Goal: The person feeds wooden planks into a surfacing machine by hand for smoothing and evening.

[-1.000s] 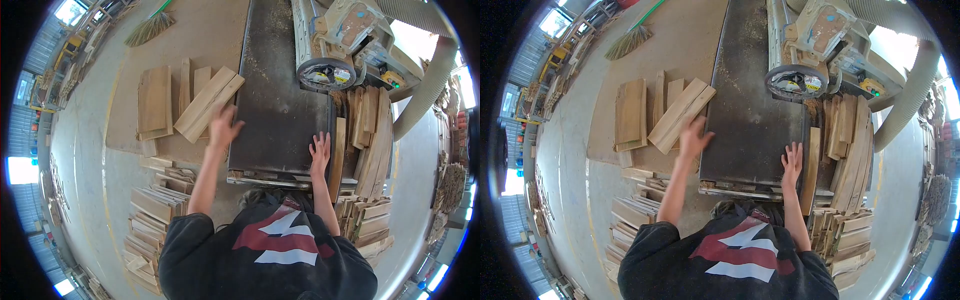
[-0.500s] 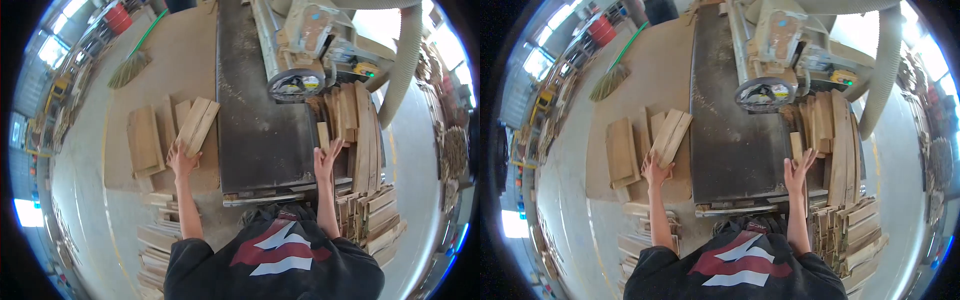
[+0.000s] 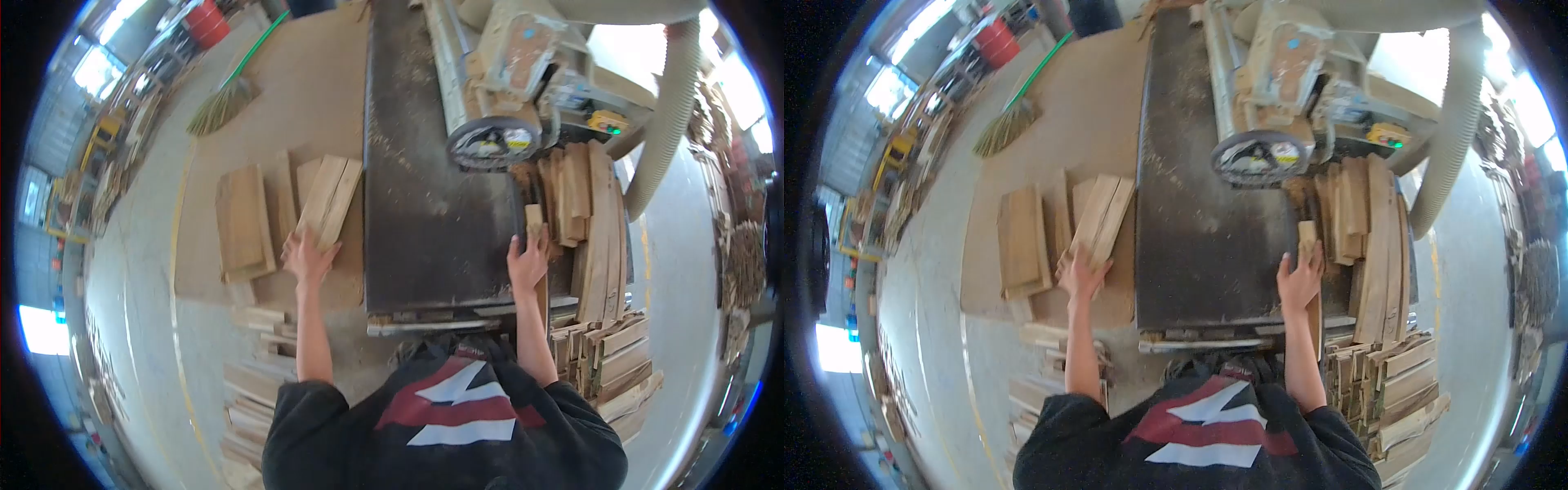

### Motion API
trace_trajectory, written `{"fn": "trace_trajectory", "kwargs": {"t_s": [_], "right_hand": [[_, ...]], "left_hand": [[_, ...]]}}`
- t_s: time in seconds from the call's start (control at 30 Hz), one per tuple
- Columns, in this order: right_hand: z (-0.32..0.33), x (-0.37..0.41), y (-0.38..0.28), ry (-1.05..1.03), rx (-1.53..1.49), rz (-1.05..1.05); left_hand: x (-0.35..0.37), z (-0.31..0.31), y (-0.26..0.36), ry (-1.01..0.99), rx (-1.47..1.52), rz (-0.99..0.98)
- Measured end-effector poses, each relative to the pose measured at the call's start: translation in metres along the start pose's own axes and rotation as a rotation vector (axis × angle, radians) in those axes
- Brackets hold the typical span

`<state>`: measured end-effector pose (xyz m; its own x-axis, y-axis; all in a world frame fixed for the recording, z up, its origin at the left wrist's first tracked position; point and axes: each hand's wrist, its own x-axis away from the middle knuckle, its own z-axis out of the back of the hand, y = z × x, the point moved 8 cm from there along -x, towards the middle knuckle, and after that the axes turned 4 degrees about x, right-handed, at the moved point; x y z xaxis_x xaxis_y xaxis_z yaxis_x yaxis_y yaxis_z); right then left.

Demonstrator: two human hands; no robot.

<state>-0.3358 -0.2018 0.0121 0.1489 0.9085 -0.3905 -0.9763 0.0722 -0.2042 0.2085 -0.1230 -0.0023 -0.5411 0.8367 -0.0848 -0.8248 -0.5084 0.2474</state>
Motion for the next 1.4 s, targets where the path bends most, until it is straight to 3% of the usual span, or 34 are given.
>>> {"fn": "trace_trajectory", "kwargs": {"t_s": [0.07,0.13,0.2,0.23,0.3,0.33,0.37,0.4,0.47,0.53,0.6,0.63,0.7,0.73,0.77,0.83,0.87,0.97,1.0,1.1,1.17,1.23,1.33,1.4], "right_hand": [[0.009,0.003,-0.003,0.056,-0.177,0.017],[0.013,0.019,-0.007,0.038,-0.215,0.051],[0.02,0.035,-0.011,-0.015,-0.409,0.007],[0.019,0.043,-0.014,-0.034,-0.41,0.01],[0.015,0.056,-0.023,-0.144,-0.542,0.087],[0.015,0.057,-0.031,-0.224,-0.648,0.072],[0.02,0.055,-0.035,-0.236,-0.642,0.064],[0.017,0.056,-0.045,-0.378,-0.716,0.092],[0.019,0.059,-0.071,-0.585,-0.814,0.162],[0.019,0.064,-0.089,-0.59,-0.788,0.271],[0.021,0.075,-0.109,-0.638,-0.779,0.396],[0.02,0.077,-0.113,-0.641,-0.78,0.396],[0.009,0.093,-0.123,-0.851,-0.839,0.415],[0.009,0.099,-0.13,-0.871,-0.884,0.461],[0.009,0.104,-0.132,-0.867,-0.882,0.455],[0.002,0.122,-0.137,-1.076,-0.959,0.246],[-0.004,0.13,-0.137,-1.215,-0.912,0.14],[-0.017,0.143,-0.138,-1.128,-0.79,0.239],[-0.01,0.143,-0.138,-1.279,-0.78,0.131],[-0.018,0.15,-0.123,-1.378,-0.661,0.15],[-0.015,0.149,-0.114,-1.377,-0.651,0.174],[-0.004,0.145,-0.102,-1.377,-0.531,0.118],[-0.008,0.153,-0.078,-1.346,-0.628,0.009],[-0.01,0.159,-0.063,-1.321,-0.711,-0.12]], "left_hand": [[0.012,0.013,0.027,-0.077,-0.03,0.185],[0.034,0.016,0.044,-0.178,0.168,0.292],[0.048,-0.075,0.021,-0.397,1.154,0.343],[0.064,-0.065,0.024,-0.397,1.146,0.362],[0.114,-0.057,0.074,-0.688,1.977,0.603],[0.127,-0.046,0.091,-0.691,1.973,0.618],[0.136,-0.024,0.119,-0.738,2.323,0.514],[0.143,-0.005,0.135,-0.765,2.672,0.381],[0.16,-0.008,0.141,-0.871,2.771,0.44],[0.173,-0.012,0.145,-0.974,2.867,0.491],[0.183,-0.025,0.143,-0.954,3.113,0.832],[0.184,-0.027,0.14,-0.949,3.113,0.835],[0.182,-0.041,0.113,-0.745,2.597,0.707],[0.183,-0.06,0.092,-0.691,2.452,0.841],[0.19,-0.073,0.089,-0.7,2.45,0.841],[0.181,-0.051,0.084,-0.418,1.686,0.464],[0.18,-0.048,0.089,-0.424,1.681,0.389],[0.178,-0.053,0.095,-0.467,1.487,0.191],[0.179,-0.061,0.094,-0.465,1.492,0.169],[0.18,-0.067,0.106,-0.43,1.358,0.009],[0.181,-0.05,0.122,-0.5,0.985,-0.044],[0.174,-0.044,0.136,-0.543,0.923,-0.066],[0.166,-0.046,0.157,-0.537,0.798,-0.253],[0.165,-0.056,0.169,-0.75,0.5,-0.263]]}}
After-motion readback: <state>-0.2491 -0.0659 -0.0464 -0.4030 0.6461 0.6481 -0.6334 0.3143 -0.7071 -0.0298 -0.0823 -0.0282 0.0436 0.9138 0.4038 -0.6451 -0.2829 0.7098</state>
